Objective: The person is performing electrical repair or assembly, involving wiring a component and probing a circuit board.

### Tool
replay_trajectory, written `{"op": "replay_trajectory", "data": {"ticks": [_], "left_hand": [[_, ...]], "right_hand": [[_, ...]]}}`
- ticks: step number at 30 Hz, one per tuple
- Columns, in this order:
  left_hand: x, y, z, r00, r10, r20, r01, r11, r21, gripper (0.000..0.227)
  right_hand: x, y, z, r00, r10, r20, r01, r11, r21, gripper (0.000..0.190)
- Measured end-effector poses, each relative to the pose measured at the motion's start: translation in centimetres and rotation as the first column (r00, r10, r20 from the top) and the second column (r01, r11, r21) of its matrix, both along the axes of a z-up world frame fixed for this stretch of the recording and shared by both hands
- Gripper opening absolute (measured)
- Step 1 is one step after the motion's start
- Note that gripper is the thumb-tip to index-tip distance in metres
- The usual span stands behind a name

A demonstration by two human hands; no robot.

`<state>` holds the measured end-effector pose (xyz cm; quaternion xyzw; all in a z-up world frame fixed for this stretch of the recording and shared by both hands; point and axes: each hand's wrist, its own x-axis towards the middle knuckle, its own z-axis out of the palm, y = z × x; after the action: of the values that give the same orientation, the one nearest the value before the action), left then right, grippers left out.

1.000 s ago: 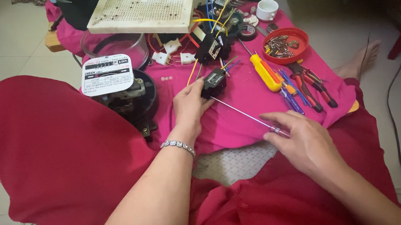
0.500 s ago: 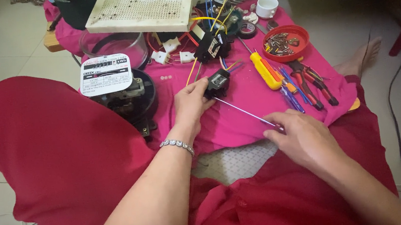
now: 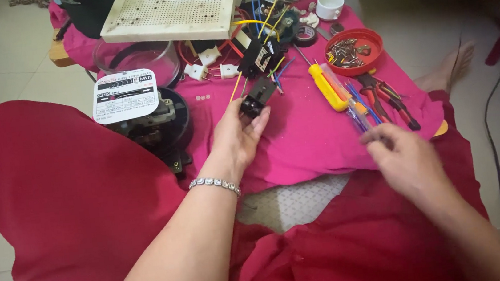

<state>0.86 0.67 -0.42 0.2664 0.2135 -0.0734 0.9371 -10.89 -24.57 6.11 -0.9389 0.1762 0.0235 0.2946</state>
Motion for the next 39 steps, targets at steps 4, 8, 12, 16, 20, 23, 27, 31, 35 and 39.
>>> {"op": "replay_trajectory", "data": {"ticks": [4,8,12,16,20,23,27,31,35,39], "left_hand": [[0.4,-0.1,-1.0,0.999,-0.038,-0.028,0.036,0.997,-0.074,0.032],[0.0,-0.3,-0.6,0.998,-0.061,-0.032,0.06,0.998,-0.014,0.034],[-1.4,-1.0,2.3,0.98,-0.182,-0.082,0.199,0.931,0.306,0.043],[-1.6,-1.7,2.2,0.974,-0.208,-0.085,0.224,0.883,0.413,0.039],[-1.2,-2.1,1.4,0.976,-0.216,-0.016,0.204,0.892,0.403,0.04],[-1.1,-2.5,1.2,0.972,-0.236,0.021,0.211,0.903,0.374,0.04],[-2.0,-3.5,2.2,0.974,-0.226,0.023,0.184,0.844,0.503,0.041],[-1.4,-3.1,0.4,0.954,-0.284,0.094,0.156,0.738,0.657,0.037],[-0.6,-2.0,-0.5,0.941,-0.313,0.131,-0.003,0.379,0.926,0.028],[-0.6,-1.7,-0.4,0.947,-0.284,0.152,-0.069,0.283,0.957,0.03]], "right_hand": [[1.4,-1.7,0.0,0.998,-0.064,0.014,0.065,0.996,-0.056,0.026],[3.0,-2.5,-0.1,0.993,-0.117,-0.03,0.111,0.981,-0.162,0.027],[4.1,-2.8,-0.2,0.994,-0.112,0.006,0.112,0.988,-0.107,0.028],[5.8,-4.3,-2.4,0.998,-0.04,0.05,0.052,0.964,-0.262,0.031],[6.3,-3.2,-2.0,0.987,0.069,0.145,-0.019,0.948,-0.319,0.031],[6.4,-2.1,-1.4,0.99,0.085,0.114,-0.04,0.937,-0.347,0.031],[8.0,-4.1,-3.9,0.983,0.149,0.106,-0.094,0.91,-0.404,0.039],[8.9,-4.4,-4.3,0.98,0.177,0.094,-0.122,0.9,-0.419,0.039],[9.8,-4.4,-4.4,0.977,0.197,0.08,-0.134,0.862,-0.489,0.039],[11.1,-5.2,-5.8,0.97,0.223,0.095,-0.138,0.83,-0.54,0.038]]}}
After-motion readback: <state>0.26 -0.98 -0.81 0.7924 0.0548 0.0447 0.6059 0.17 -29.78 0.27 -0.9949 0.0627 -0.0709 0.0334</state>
